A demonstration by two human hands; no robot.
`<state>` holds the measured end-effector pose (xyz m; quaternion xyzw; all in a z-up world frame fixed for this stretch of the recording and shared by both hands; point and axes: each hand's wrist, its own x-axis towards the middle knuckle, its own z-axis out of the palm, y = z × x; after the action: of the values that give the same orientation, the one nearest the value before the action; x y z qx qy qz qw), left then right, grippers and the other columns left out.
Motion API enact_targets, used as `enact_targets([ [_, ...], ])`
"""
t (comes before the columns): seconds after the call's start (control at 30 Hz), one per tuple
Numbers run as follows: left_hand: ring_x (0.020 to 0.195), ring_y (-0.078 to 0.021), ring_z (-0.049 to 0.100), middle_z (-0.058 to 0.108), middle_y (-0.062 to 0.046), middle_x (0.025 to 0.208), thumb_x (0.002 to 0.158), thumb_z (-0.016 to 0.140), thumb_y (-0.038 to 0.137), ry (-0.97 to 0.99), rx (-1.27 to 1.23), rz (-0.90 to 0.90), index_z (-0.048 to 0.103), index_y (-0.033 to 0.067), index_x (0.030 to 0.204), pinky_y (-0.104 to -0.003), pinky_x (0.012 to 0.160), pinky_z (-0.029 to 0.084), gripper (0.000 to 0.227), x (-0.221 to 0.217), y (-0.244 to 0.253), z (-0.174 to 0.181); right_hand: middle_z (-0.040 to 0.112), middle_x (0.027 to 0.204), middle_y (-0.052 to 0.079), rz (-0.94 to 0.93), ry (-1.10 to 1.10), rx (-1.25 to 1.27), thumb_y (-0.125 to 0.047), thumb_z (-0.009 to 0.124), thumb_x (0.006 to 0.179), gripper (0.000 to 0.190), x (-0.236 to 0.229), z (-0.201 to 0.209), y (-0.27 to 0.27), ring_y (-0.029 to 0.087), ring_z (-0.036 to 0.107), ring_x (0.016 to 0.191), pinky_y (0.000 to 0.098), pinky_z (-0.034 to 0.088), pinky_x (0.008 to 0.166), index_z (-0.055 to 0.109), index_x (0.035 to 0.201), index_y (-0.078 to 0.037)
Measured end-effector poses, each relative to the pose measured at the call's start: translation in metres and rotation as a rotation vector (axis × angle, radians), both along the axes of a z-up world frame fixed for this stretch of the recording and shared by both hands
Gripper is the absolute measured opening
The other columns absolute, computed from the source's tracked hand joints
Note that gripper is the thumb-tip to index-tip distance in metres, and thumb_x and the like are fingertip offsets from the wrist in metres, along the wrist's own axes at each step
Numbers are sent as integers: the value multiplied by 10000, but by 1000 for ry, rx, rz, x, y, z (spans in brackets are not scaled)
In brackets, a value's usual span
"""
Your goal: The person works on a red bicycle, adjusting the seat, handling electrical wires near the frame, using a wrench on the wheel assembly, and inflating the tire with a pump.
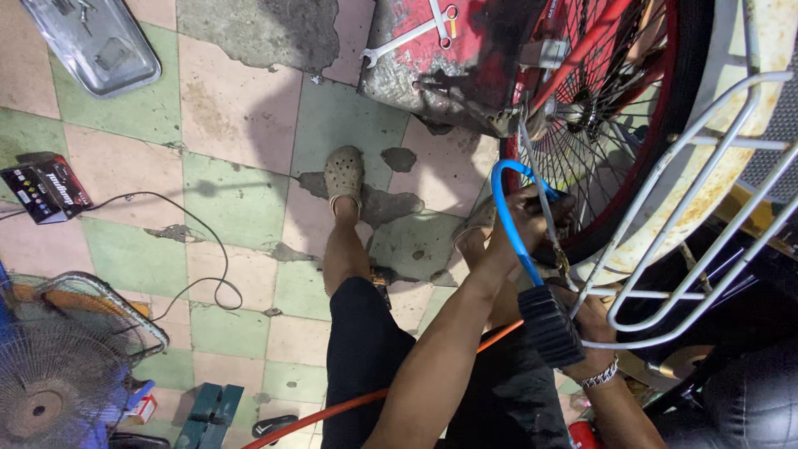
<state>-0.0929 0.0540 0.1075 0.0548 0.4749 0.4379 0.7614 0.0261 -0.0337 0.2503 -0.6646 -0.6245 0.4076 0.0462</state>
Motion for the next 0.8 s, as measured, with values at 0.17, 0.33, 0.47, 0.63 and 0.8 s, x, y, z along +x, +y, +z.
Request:
enact_targets([
  [0.17,677,-99,636,704,-38,757,938,782,230,156,78,-74,707,36,878,-287,632,495,216,-2,3,9,723,1144,154,82,-55,52,-166,815,699,546,3,-1,4,307,687,1050,401,539,906,691,1220,-61],
  [0.33,662,-100,548,621,-37,714,975,766,238,207,121,-142,687,10,892,-292,600,457,256,3,1,0,736,1044,138,40,-112,-39,-180,832,696,530,0,-1,5,272,703,930,394,556,816,706,1197,-63],
  [0.47,718,-86,620,676,-3,776,959,719,224,93,220,-98,687,23,938,-297,645,519,205,1,0,-13,743,1108,130,62,59,42,-185,809,755,460,-6,0,12,252,726,996,374,573,866,688,1181,-60],
  [0.63,693,-125,634,685,-39,779,917,756,214,281,309,-222,711,26,923,-343,643,536,193,-8,4,-13,738,1119,156,133,20,63,-193,842,680,546,-3,3,12,297,707,1017,413,541,888,691,1183,-46],
  [0.8,642,-215,587,637,-134,696,949,787,275,514,372,-451,663,2,816,-398,629,486,327,-20,14,-9,740,1077,140,67,27,8,-230,872,649,557,5,-5,2,285,708,1001,408,542,887,702,1151,-61],
])
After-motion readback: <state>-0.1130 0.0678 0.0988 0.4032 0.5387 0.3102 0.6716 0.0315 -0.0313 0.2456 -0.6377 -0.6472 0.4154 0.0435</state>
